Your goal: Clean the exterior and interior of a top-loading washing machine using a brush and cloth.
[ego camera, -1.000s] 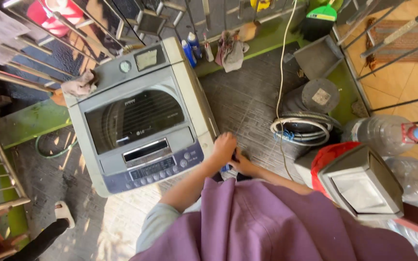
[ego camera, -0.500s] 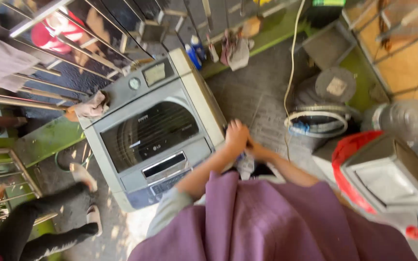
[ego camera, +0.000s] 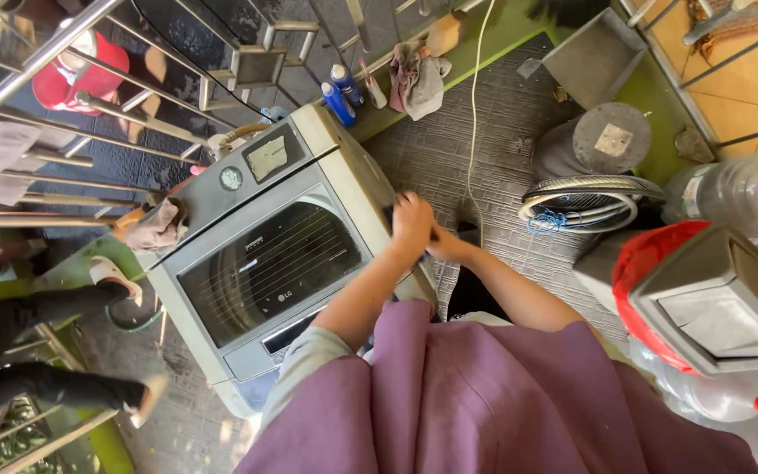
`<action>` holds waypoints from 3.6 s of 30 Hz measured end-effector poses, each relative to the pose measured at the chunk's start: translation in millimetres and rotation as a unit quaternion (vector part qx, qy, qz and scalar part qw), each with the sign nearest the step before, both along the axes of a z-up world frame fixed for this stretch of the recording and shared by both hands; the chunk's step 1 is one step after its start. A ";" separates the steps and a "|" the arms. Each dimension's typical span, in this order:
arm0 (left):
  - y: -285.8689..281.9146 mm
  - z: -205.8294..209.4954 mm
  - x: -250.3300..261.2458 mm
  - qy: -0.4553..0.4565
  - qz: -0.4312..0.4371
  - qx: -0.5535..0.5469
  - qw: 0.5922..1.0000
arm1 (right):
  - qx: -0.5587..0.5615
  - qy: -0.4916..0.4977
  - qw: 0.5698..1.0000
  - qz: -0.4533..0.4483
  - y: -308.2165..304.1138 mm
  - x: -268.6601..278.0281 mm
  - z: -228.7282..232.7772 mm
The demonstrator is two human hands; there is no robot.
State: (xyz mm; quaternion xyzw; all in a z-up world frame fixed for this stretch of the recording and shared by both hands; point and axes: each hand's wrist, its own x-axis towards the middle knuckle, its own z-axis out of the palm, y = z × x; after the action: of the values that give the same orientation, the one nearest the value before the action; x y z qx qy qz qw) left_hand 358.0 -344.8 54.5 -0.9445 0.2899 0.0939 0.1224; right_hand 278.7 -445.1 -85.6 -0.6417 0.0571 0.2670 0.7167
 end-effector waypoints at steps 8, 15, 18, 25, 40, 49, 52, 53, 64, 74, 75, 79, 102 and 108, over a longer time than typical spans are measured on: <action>-1.5 -9.7 2.7 0.029 0.028 -0.008 0.999 | 0.012 -0.167 0.986 0.010 0.5 -0.4 -25.9; 6.8 27.5 105.4 -0.121 0.120 -0.045 0.984 | -0.034 -0.062 0.991 0.115 5.9 149.4 58.5; 7.5 88.5 89.4 -0.076 0.144 -0.053 0.985 | -0.034 -0.045 0.994 0.091 5.1 130.7 103.0; 14.9 109.1 -24.3 -0.121 0.245 -0.221 0.936 | -0.149 -0.392 0.890 0.180 -22.4 88.0 181.6; 84.6 100.4 -174.6 -0.140 0.438 -0.356 0.813 | -0.273 -0.594 0.641 0.401 46.1 22.6 277.6; 205.7 124.6 -260.2 -0.151 0.456 -0.388 0.787 | -0.302 -0.614 0.606 0.406 164.9 -62.8 276.8; 252.8 113.4 -283.3 -0.135 0.460 -0.403 0.780 | -0.261 -0.683 0.567 0.379 217.0 -79.3 277.9; 270.3 107.7 -285.1 -0.157 0.470 -0.388 0.777 | -0.292 -0.667 0.558 0.398 237.1 -82.8 278.5; 352.1 90.9 -321.6 -0.193 0.452 -0.423 0.761 | -0.344 -0.648 0.540 0.413 322.0 -116.2 271.8; 458.8 89.9 -303.0 -0.164 0.406 -0.481 0.760 | -0.360 -0.626 0.571 0.392 403.0 -114.6 272.4; 469.6 89.1 -303.2 -0.141 0.383 -0.473 0.781 | -0.349 -0.619 0.589 0.384 405.6 -119.1 266.7; 492.9 102.6 -304.2 -0.092 0.338 -0.481 0.804 | -0.363 -0.600 0.596 0.393 412.2 -112.6 265.6; 608.9 89.4 -149.4 0.101 0.012 -0.560 0.822 | -0.592 -0.331 0.735 0.018 547.5 -158.2 276.3; 630.2 84.1 -139.9 0.165 -0.035 -0.590 0.790 | -0.650 -0.316 0.691 -0.022 584.3 -162.6 269.3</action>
State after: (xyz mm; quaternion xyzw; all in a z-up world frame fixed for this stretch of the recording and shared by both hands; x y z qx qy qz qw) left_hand 218.0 285.4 138.6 -0.7924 0.3372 0.0548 -0.5053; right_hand 116.1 139.2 183.7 -0.9922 0.0010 -0.0711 0.1022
